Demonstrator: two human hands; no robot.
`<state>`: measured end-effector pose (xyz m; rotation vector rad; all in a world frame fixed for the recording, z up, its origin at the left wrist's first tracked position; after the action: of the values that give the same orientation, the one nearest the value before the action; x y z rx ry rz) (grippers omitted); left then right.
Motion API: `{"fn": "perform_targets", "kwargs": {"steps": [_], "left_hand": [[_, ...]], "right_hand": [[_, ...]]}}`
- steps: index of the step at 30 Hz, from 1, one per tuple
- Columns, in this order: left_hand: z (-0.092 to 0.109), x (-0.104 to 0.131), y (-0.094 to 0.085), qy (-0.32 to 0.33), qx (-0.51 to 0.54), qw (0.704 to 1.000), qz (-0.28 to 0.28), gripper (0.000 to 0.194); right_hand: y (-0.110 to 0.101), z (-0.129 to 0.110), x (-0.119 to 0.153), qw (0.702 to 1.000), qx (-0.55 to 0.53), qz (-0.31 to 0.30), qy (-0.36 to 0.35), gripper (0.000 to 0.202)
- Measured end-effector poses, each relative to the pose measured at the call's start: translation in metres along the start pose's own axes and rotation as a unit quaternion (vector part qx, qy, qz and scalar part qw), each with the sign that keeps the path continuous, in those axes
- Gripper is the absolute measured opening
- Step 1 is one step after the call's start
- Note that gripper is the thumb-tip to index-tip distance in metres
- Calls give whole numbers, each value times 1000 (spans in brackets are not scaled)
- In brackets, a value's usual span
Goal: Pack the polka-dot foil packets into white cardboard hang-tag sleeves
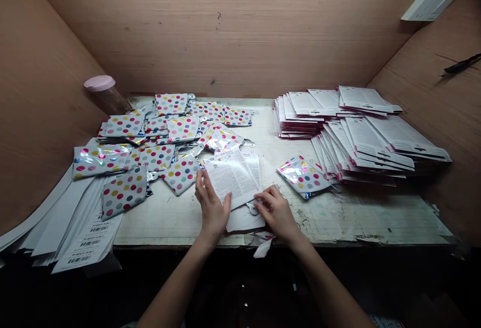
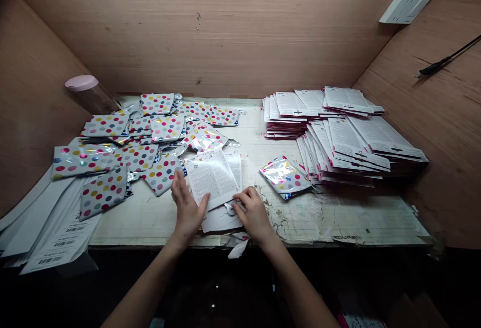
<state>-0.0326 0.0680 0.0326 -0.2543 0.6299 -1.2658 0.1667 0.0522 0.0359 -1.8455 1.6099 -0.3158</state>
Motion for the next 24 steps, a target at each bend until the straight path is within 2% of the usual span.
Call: {"fn": "perform_targets", "kwargs": {"steps": [1, 3, 5, 6, 8, 10, 12, 14, 16, 18, 21, 24], "left_hand": [[5, 6, 2, 54, -78, 995, -14, 62], [8, 18, 11, 144, -165, 971, -99, 46], [3, 27, 18, 189, -191, 944, -189, 46], [1, 29, 19, 194, -196, 938, -210, 50], [-3, 30, 18, 187, -199, 939, -207, 54], [-2, 29, 14, 172, -188, 951, -173, 57], [-1, 27, 11, 142, -182, 963, -136, 66], [-2, 26, 11, 111, -192, 967, -124, 79], [-5, 25, 13, 94, -207, 963, -142, 84], [-7, 25, 16, 93, -219, 956, -174, 79], [-9, 26, 19, 90, -241, 944, -204, 69], [-7, 28, 19, 81, -275, 939, -190, 63]], "right_hand": [[9, 8, -5, 1000, -3, 8, 1, 10], [19, 18, -10, 1000, 5, 19, 0, 11], [22, 18, -12, 999, 28, 24, -9, 12], [21, 16, -13, 999, 39, 25, -15, 11], [16, 11, -15, 998, 52, 32, -31, 11], [10, 4, -12, 996, 54, 49, -54, 11], [10, -8, -2, 991, 61, 49, -110, 13], [20, -20, 15, 978, 98, 20, -184, 17], [35, -25, 31, 961, 164, -10, -221, 32], [49, -21, 37, 951, 235, -26, -200, 49], [64, -6, 32, 944, 293, -46, -143, 68], [67, 4, 23, 942, 304, -46, -135, 71]]}}
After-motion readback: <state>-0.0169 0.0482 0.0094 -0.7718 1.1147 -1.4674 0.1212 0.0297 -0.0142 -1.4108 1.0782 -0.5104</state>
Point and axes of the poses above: each hand's wrist, its own x-axis away from the middle knuckle, its own y-axis out of the palm, z = x × y, the point moved 6 cm from there along -x, towards the middle knuckle, and after that the axes turned 3 degrees about -z, right-handed, at the moved point
